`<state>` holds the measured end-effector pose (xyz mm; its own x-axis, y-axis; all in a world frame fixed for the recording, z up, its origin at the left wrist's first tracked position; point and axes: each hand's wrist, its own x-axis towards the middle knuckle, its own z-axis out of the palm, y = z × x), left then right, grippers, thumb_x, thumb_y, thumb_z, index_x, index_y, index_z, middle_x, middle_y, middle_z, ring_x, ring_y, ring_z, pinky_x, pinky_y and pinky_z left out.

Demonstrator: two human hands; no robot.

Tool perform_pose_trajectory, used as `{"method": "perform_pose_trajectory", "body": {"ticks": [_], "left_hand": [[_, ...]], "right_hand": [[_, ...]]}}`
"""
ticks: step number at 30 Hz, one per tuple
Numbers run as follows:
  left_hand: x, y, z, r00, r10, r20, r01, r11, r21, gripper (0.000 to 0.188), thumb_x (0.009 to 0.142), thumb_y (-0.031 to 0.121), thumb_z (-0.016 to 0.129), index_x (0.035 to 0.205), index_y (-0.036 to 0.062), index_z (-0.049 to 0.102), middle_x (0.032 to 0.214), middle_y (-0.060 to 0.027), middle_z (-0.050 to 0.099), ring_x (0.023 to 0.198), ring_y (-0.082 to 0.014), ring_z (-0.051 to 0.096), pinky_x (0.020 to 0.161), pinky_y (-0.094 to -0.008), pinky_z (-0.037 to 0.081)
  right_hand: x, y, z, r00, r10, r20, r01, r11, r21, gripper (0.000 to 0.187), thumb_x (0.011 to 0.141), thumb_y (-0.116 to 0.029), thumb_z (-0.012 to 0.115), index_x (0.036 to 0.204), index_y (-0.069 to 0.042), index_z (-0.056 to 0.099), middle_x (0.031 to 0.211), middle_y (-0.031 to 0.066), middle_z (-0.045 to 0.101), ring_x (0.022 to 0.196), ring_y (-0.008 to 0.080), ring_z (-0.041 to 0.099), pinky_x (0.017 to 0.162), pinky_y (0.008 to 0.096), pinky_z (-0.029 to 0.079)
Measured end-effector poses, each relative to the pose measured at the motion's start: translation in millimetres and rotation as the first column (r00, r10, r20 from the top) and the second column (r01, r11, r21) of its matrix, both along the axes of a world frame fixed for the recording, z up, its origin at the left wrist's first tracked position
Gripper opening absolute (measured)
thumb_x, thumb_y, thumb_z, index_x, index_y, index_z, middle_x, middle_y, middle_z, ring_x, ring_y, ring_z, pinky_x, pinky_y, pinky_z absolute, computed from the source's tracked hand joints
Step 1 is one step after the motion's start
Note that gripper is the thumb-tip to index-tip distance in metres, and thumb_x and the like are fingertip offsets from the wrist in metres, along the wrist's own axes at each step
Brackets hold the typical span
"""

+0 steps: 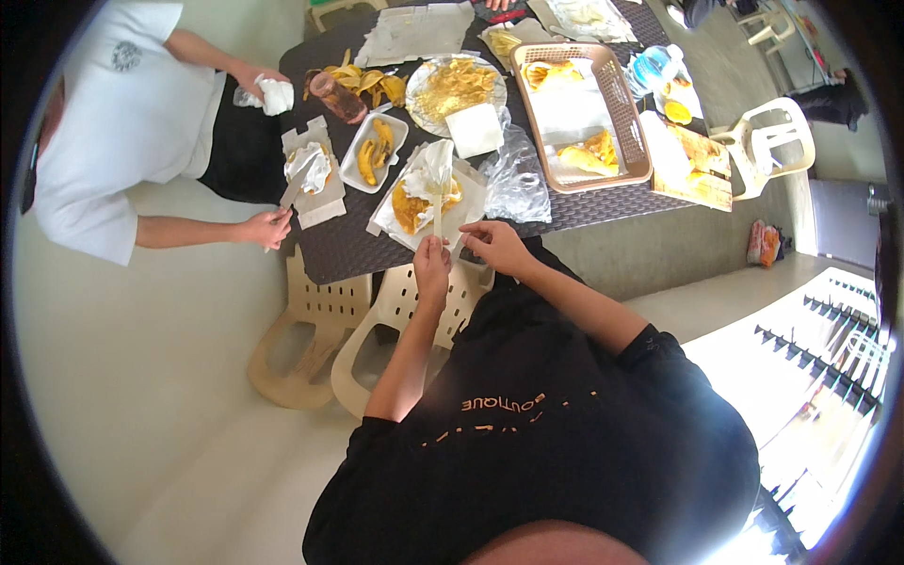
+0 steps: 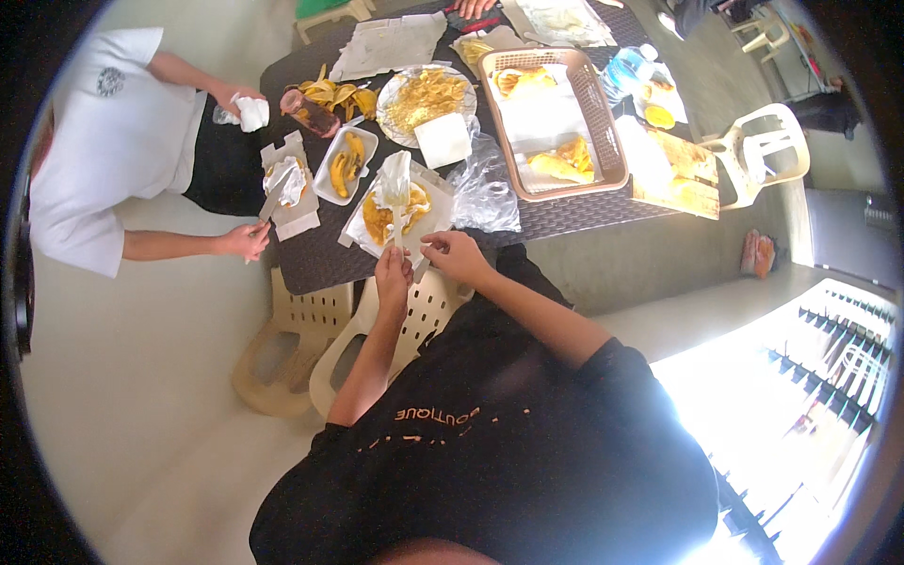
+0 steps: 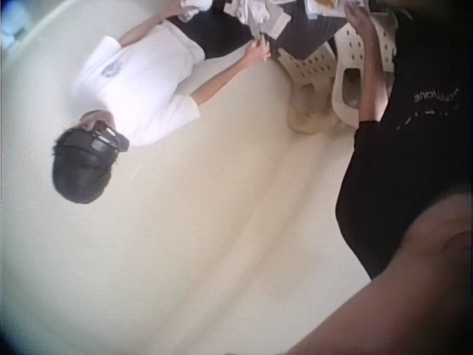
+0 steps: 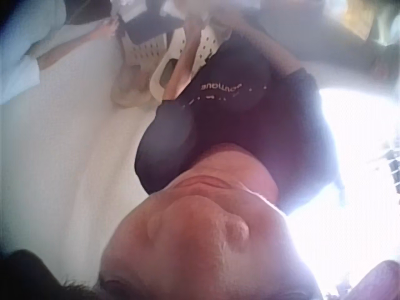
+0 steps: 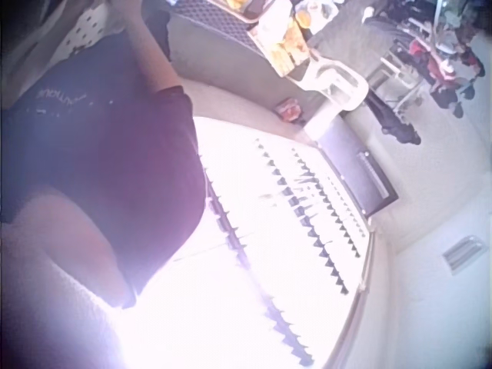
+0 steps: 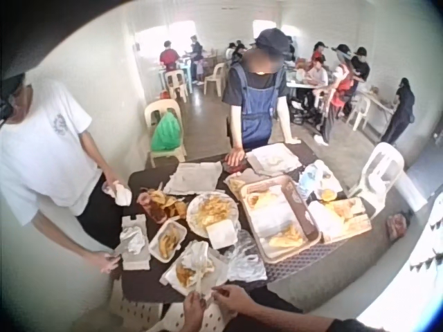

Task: The person assembles a dessert by placing sliced bananas and a white creamy topping onto a flat yellow crepe-like base. They then fold the crepe into a cone shape and place it into a basket. The person repeats this process with a second crepe.

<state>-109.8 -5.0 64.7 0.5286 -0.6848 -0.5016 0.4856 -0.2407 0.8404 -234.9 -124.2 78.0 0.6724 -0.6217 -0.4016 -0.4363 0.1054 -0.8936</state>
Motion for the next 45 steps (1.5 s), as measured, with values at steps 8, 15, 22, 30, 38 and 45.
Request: {"method": "perform_pose_trajectory", "body": {"ticks": [8, 15, 22, 30, 38, 45], "left_hand": [[-33, -42, 2, 0.986, -0.163, 0.023, 0.164, 0.969, -0.186, 0.027, 0.112, 0.028, 0.045, 0.094, 0.011, 0.054, 0.071, 0.0064, 0.042, 0.057, -0.0029, 0.037, 0.05, -0.0217, 0.029], [-85, -125, 37, 0.882, -0.446, 0.155, 0.471, 0.852, -0.229, 0.027, 0.113, 0.021, 0.039, 0.096, 0.0079, 0.054, 0.074, 0.0056, 0.044, 0.06, -0.0022, 0.039, 0.052, -0.0218, 0.031], [-196, -214, 66, 0.732, -0.649, 0.206, 0.68, 0.684, -0.263, 0.027, 0.113, 0.02, 0.039, 0.092, 0.0081, 0.052, 0.074, 0.003, 0.048, 0.059, -0.0039, 0.042, 0.052, -0.0213, 0.034], [-377, -337, 63, 0.487, -0.803, 0.343, 0.874, 0.443, -0.2, 0.029, 0.111, 0.02, 0.051, 0.092, 0.0007, 0.062, 0.075, 0.002, 0.057, 0.063, -0.0045, 0.049, 0.055, -0.0241, 0.037], [-562, -471, 74, 0.34, -0.888, 0.31, 0.933, 0.279, -0.227, 0.022, 0.106, 0.018, 0.059, 0.1, -0.0008, 0.068, 0.073, 0.002, 0.059, 0.063, -0.0049, 0.052, 0.057, -0.0242, 0.04], [-670, -598, 47, 0.135, -0.91, 0.392, 0.99, 0.139, -0.018, 0.027, 0.104, 0.024, 0.063, 0.099, -0.0018, 0.069, 0.073, -0.0038, 0.066, 0.066, -0.0096, 0.059, 0.061, -0.0293, 0.047]], "right_hand": [[-22, -9, 31, 0.977, -0.21, 0.028, 0.21, 0.978, -0.01, 0.034, 0.092, -0.026, 0.074, 0.116, -0.001, 0.076, 0.098, 0.0173, 0.078, 0.085, 0.0195, 0.076, 0.08, 0.035, 0.059], [-93, -69, 73, 0.877, -0.459, 0.139, 0.48, 0.849, -0.222, 0.027, 0.093, -0.023, 0.076, 0.106, 0.0, 0.077, 0.084, 0.0107, 0.075, 0.073, 0.0135, 0.071, 0.069, 0.0305, 0.057], [-213, -121, 96, 0.699, -0.681, 0.219, 0.715, 0.665, -0.217, 0.025, 0.093, -0.021, 0.075, 0.1, 0.003, 0.074, 0.082, 0.0126, 0.074, 0.073, 0.0156, 0.072, 0.068, 0.0323, 0.057], [-413, -222, 86, 0.563, -0.809, 0.168, 0.822, 0.53, -0.207, 0.023, 0.096, -0.017, 0.071, 0.099, 0.006, 0.072, 0.08, 0.0164, 0.074, 0.067, 0.0195, 0.074, 0.063, 0.0334, 0.058], [-602, -338, 103, 0.518, -0.855, -0.007, 0.842, 0.511, -0.174, 0.024, 0.099, -0.018, 0.067, 0.105, 0.004, 0.072, 0.085, 0.0142, 0.075, 0.073, 0.02, 0.072, 0.069, 0.0345, 0.057], [-696, -418, 32, 0.397, -0.897, 0.196, 0.917, 0.398, -0.037, 0.023, 0.102, -0.018, 0.065, 0.102, 0.003, 0.075, 0.079, 0.0017, 0.069, 0.068, 0.0085, 0.058, 0.062, 0.0278, 0.048]]}}
